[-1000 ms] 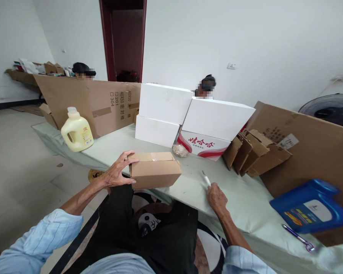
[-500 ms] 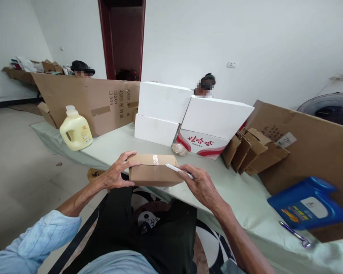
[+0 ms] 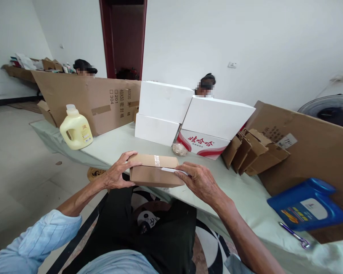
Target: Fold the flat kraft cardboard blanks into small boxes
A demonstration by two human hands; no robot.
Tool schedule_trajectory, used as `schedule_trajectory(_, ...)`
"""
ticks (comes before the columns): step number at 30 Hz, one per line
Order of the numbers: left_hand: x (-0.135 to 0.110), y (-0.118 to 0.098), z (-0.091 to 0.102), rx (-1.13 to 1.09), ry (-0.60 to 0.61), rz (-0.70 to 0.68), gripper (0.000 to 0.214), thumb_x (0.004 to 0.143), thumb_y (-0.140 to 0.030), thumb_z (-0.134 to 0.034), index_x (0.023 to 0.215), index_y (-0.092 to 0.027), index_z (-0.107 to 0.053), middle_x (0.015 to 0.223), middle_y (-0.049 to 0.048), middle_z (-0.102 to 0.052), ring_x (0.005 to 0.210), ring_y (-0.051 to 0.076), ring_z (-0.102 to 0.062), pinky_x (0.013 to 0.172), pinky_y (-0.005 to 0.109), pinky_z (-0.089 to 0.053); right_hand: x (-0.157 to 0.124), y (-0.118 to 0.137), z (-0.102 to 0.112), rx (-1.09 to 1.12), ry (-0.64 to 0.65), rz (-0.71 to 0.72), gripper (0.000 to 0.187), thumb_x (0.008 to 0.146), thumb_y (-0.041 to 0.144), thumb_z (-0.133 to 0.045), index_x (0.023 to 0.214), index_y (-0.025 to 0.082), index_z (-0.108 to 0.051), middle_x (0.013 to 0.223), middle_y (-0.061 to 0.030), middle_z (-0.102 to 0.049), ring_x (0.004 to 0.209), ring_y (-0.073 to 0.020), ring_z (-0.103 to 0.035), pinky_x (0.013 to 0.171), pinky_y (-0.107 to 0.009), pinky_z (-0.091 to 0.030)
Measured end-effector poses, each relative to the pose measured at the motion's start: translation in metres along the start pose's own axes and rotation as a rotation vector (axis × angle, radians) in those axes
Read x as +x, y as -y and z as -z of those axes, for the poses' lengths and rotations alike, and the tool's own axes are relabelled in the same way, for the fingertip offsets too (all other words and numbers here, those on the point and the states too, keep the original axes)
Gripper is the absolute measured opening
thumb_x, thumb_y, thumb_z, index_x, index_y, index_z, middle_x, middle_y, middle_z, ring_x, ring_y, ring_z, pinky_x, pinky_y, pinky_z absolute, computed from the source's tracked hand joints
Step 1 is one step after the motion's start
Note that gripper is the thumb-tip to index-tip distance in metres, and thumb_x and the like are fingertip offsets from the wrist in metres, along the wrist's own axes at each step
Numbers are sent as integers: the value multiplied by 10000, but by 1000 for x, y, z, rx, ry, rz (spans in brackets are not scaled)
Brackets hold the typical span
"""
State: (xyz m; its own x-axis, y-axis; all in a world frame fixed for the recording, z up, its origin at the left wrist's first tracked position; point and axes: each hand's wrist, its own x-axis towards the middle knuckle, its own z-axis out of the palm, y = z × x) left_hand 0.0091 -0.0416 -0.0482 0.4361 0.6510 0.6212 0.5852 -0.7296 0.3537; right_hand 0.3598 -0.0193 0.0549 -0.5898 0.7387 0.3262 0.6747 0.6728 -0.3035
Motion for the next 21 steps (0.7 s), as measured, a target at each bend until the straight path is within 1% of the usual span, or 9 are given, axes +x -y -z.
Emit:
schedule_trajectory(7,0,0,1,-5,12,-7,811,750,-235,-904,1486,-291,-566,1633,162,-334,1527,406,-372,1235,599,-427,0,-5,1,-113,-30,75,603,1081,697,-363,1032,290,-805,853,-73,-733,759,-235,-661,661,-341,-418)
schedule_trajectory(13,0,0,1,-6,11,-12,829,733,-211,-909,1481,-278,-560,1623,170,-337,1520,401,-377,1233,593,-427,3,-6,7,-269,-48,204,487,1141,506,-382,1040,243,-779,931,-75,-767,813,-208,-704,662,-309,-417)
schedule_trajectory(16,0,-1,2,-5,21,-11,836,718,-199,-913,1476,-277,-569,1623,171,-340,1518,405,-380,1235,597,-425,8,3,8,-378,-40,233,482,1149,473,-371,999,241,-765,935,-71,-771,787,-192,-693,630,-300,-376)
schedule_trajectory(21,2,-1,2,-3,29,7,857,690,-205,-920,1473,-287,-579,1601,163,-366,1503,408,-391,1215,599,-443,14,25,12,-572,14,172,531,1145,458,-356,829,222,-713,826,-60,-730,671,-163,-625,558,-324,-247)
